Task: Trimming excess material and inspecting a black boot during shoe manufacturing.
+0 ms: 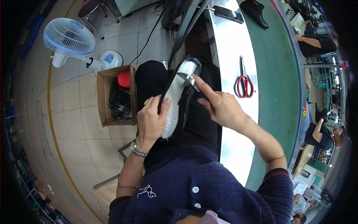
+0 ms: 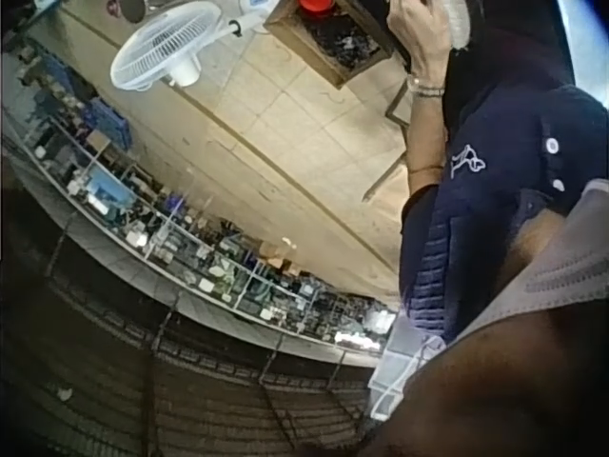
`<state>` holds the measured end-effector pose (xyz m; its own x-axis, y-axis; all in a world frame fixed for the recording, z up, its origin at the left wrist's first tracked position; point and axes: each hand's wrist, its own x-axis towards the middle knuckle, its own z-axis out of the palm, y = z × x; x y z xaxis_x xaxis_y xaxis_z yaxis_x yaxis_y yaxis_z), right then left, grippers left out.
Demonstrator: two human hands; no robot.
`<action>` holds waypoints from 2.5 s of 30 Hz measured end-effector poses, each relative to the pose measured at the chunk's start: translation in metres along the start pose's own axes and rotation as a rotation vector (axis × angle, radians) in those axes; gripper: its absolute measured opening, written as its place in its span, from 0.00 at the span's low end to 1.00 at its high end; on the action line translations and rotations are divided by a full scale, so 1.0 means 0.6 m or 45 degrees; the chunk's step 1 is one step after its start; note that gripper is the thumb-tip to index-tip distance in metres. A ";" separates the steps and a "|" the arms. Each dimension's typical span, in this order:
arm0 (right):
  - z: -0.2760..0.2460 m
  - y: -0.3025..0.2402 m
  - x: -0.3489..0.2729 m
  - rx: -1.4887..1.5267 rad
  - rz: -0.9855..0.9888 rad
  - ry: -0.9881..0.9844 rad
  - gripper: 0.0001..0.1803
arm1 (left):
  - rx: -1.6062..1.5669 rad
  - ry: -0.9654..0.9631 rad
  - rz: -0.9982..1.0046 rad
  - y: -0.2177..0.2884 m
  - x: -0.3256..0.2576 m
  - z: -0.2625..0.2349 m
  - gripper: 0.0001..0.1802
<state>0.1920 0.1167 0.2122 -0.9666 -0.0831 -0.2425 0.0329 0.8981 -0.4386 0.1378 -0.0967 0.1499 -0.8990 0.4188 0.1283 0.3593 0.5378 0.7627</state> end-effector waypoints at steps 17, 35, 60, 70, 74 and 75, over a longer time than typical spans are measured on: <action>-0.085 -0.090 0.019 -0.205 0.090 -0.877 0.38 | 0.387 -0.171 0.345 0.004 -0.025 0.010 0.15; 0.010 -0.008 -0.053 0.218 -0.053 -0.406 0.40 | -2.180 -0.792 -1.055 -0.039 0.051 0.069 0.40; -0.071 0.026 0.087 -0.273 -0.404 -0.062 0.35 | -1.774 -0.848 -0.870 -0.020 0.074 0.047 0.42; -0.047 0.031 0.072 0.068 -0.450 0.088 0.36 | -1.760 -0.859 -0.852 -0.027 0.074 0.044 0.41; -0.062 0.022 0.072 -0.368 -0.269 -0.280 0.35 | -1.770 -0.793 -0.973 -0.032 0.068 0.045 0.42; -0.064 0.016 0.071 -0.364 -0.271 -0.282 0.35 | -1.735 -0.796 -0.967 -0.031 0.067 0.039 0.42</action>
<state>0.1411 0.1386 0.2307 -0.8651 -0.3423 -0.3666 -0.2634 0.9320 -0.2489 0.1010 -0.0726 0.1260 -0.4039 0.7662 -0.4998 -0.8439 -0.1012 0.5269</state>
